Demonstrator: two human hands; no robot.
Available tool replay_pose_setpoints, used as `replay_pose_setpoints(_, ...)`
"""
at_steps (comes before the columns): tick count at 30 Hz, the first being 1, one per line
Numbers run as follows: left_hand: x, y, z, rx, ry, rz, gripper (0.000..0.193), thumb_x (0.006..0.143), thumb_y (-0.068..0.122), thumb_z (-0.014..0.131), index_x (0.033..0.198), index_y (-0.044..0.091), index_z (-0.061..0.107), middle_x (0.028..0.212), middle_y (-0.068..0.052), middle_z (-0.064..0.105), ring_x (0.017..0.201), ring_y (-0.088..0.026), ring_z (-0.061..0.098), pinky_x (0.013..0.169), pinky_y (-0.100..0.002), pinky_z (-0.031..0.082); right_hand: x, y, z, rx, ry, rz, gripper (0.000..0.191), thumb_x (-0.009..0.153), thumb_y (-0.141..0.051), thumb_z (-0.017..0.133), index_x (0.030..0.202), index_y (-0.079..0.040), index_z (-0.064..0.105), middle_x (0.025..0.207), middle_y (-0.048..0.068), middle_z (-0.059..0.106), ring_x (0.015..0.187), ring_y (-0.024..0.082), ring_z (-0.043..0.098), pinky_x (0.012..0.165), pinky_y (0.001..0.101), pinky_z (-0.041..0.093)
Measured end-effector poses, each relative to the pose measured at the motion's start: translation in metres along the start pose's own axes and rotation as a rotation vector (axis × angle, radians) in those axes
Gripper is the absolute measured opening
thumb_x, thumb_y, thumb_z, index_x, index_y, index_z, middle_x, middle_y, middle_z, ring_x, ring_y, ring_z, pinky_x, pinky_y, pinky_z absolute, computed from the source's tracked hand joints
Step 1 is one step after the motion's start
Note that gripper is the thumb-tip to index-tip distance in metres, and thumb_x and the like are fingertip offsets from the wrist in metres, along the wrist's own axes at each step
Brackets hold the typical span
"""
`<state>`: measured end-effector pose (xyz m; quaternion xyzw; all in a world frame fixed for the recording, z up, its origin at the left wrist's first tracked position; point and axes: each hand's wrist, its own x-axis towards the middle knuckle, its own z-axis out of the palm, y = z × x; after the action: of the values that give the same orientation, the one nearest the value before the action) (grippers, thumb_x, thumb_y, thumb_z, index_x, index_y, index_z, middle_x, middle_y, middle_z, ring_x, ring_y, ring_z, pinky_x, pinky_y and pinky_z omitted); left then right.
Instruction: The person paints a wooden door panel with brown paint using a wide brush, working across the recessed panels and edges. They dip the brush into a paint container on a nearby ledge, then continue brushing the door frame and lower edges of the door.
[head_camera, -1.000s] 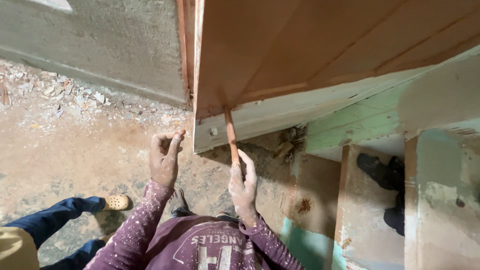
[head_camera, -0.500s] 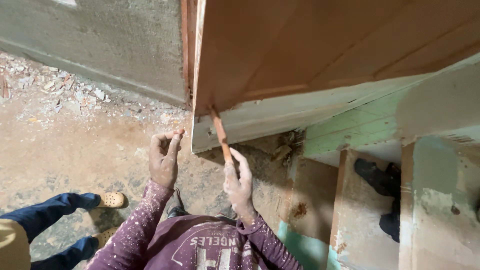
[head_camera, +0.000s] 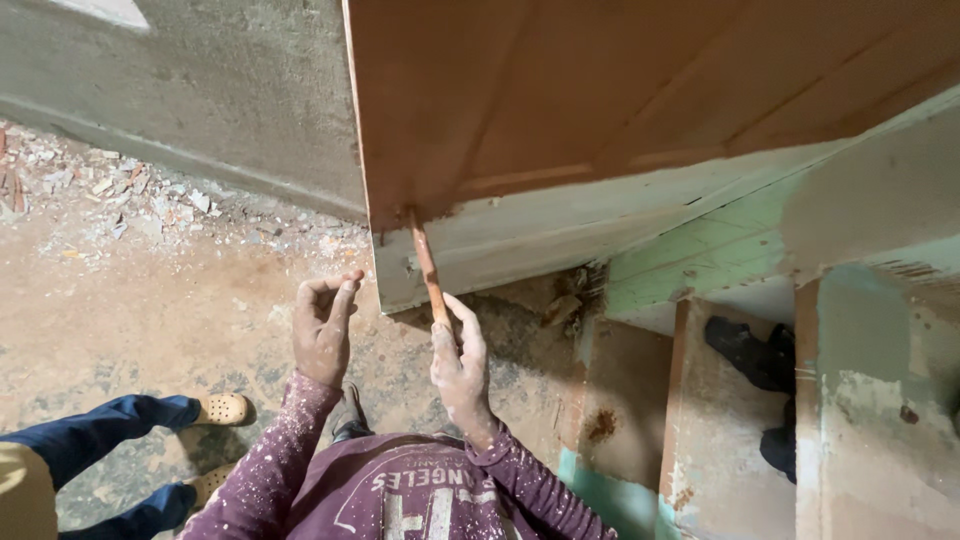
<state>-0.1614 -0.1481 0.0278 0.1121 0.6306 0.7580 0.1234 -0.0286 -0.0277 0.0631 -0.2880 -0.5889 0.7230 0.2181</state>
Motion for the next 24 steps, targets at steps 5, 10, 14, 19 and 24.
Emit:
replay_pose_setpoints(5,-0.004,-0.001,-0.003,0.004,0.011,-0.027,0.017,0.105,0.016,0.060,0.113,0.003,0.057,0.120,-0.011,0.073,0.105,-0.014,0.068,0.086,-0.027,0.054,0.004,-0.006,-0.022,-0.059,0.030,-0.015,0.041,0.103,-0.014,0.053,0.144,-0.009,0.050,0.082,-0.004,0.055,0.051,0.001,0.044,0.038,0.0187,0.038)
replay_pose_setpoints(10,-0.009,0.000,-0.002,0.020,0.030,-0.019,0.016,0.105,0.016,0.061,0.113,0.003,0.057,0.119,-0.011,0.073,0.104,-0.014,0.068,0.085,-0.027,0.054,0.007,-0.008,-0.026,0.197,0.116,0.017,0.044,0.104,-0.013,0.053,0.147,-0.010,0.048,0.082,-0.002,0.050,0.054,0.001,0.042,0.042,0.0171,0.037)
replay_pose_setpoints(14,-0.013,0.003,0.000,0.009,0.053,-0.025,0.016,0.104,0.016,0.061,0.112,0.003,0.057,0.119,-0.011,0.073,0.104,-0.013,0.068,0.085,-0.027,0.054,0.005,-0.005,-0.005,0.049,0.085,-0.002,0.042,0.103,-0.013,0.052,0.145,-0.008,0.049,0.085,-0.002,0.054,0.053,0.002,0.044,0.040,0.0191,0.038)
replay_pose_setpoints(19,-0.016,0.007,-0.004,0.019,0.060,0.012,0.015,0.105,0.016,0.060,0.112,0.003,0.058,0.120,-0.012,0.072,0.103,-0.014,0.068,0.085,-0.028,0.055,-0.003,-0.002,0.017,0.037,-0.038,0.030,0.042,0.103,-0.014,0.053,0.145,-0.008,0.048,0.088,-0.003,0.056,0.053,0.002,0.045,0.042,0.0190,0.039)
replay_pose_setpoints(24,-0.016,0.006,-0.009,-0.002,0.082,-0.034,0.016,0.105,0.017,0.059,0.113,0.003,0.057,0.121,-0.011,0.072,0.106,-0.013,0.067,0.087,-0.027,0.053,-0.009,-0.002,0.019,0.072,-0.117,0.062,0.043,0.104,-0.016,0.054,0.146,-0.007,0.049,0.081,-0.002,0.052,0.050,0.001,0.041,0.041,0.0176,0.036)
